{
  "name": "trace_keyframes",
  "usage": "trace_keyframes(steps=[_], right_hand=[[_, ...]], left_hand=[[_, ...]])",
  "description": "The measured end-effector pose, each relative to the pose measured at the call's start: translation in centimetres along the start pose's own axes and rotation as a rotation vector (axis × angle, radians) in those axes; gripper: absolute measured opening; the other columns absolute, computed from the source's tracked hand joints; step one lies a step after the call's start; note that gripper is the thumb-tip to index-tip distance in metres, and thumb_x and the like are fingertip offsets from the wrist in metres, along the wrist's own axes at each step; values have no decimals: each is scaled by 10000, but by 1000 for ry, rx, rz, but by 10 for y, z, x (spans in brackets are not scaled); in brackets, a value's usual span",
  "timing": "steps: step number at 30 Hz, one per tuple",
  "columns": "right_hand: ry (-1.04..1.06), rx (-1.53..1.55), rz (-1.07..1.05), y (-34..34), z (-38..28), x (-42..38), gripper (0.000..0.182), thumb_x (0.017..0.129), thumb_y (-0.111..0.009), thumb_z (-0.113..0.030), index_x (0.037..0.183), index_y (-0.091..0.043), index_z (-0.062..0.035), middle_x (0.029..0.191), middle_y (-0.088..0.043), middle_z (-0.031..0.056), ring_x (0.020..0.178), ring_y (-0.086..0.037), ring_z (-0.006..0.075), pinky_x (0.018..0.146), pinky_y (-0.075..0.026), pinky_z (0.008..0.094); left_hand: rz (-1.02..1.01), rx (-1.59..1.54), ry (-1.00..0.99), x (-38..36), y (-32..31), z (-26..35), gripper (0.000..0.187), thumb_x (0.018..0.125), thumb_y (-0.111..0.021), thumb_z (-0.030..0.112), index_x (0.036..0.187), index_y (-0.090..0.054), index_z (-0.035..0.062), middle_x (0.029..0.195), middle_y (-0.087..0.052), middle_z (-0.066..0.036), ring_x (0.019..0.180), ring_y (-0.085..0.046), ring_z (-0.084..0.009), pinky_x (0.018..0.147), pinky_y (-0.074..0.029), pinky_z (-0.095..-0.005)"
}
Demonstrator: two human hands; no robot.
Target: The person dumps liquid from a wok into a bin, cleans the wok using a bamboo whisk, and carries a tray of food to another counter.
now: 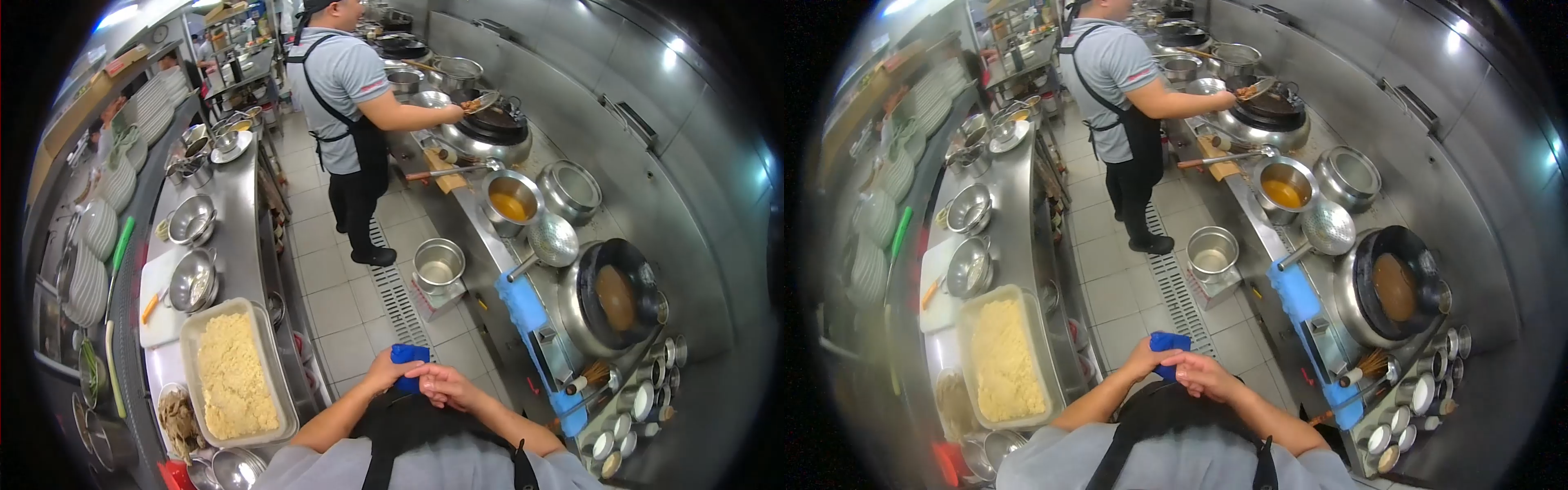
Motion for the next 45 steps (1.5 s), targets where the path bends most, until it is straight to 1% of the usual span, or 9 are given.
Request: trace_keyframes(steps=[5,11,13,16,24,29,31,39,45], right_hand=[[19,-4,57,5,-4,-11,430,1023,-598,-202,1394,-534,6,793,-452,-20,578,-389,40,533,-369,214],[42,-50,53,2,-15,-2,407,1023,-596,-191,1374,-544,9,788,-448,-30,573,-383,39,528,-363,212],[18,-34,84,5,-15,7,394,1023,-600,-188,1364,-552,4,779,-447,-34,573,-387,42,518,-370,216],[-36,-33,55,-3,-16,21,363,1002,-643,-190,1337,-591,-61,748,-469,-33,568,-388,46,507,-369,217],[-148,-159,-54,-17,-13,59,371,1017,-588,-148,1362,-565,-14,760,-471,-31,561,-385,45,509,-377,218],[-168,-240,-90,-11,-1,79,351,1002,-653,-182,1328,-609,-59,762,-498,-33,580,-421,50,510,-380,220],[-199,-249,-72,-13,-2,77,353,1000,-659,-187,1329,-611,-67,757,-496,-37,584,-427,49,512,-384,220],[-179,-336,-19,8,4,81,373,994,-675,-178,1349,-614,-81,789,-527,-53,605,-455,33,519,-393,211],[-199,-383,-27,4,0,65,368,1000,-663,-183,1352,-612,-88,791,-530,-54,631,-459,30,536,-375,198]], left_hand=[[-59,-4,1,10,-22,30,299,850,-820,186,1073,-712,19,960,-731,-27,853,-661,-108,788,-547,-285],[0,-56,-28,19,-23,20,355,864,-783,201,1153,-680,21,1018,-720,-43,914,-655,-132,833,-535,-295],[-121,3,-56,19,-18,16,392,858,-762,190,1197,-662,21,1058,-713,-55,953,-650,-146,870,-530,-301],[-47,-109,-42,13,1,5,420,862,-742,194,1230,-642,18,1099,-702,-53,972,-641,-146,884,-531,-316],[230,-187,-79,-15,50,8,411,827,-724,120,1214,-625,23,1037,-685,-43,938,-623,-143,873,-514,-298],[222,-27,-150,-21,71,-14,447,809,-746,123,1225,-627,11,1048,-692,-58,968,-636,-155,890,-523,-308],[400,-285,-79,-32,76,-16,440,806,-742,112,1220,-632,12,1052,-697,-63,979,-654,-168,909,-532,-327],[358,-322,-2,-32,79,-46,434,805,-740,93,1212,-638,-15,1065,-714,-94,953,-681,-185,878,-556,-338],[296,-448,-56,-11,58,-10,443,816,-732,101,1229,-627,-22,1084,-706,-102,973,-677,-201,892,-550,-344]])
Point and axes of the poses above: each hand's wrist, its own x-axis towards the middle knuckle, its own y-axis out of the back of the hand, z = x × y, the point moved 5 cm from there along x, towards the middle knuckle
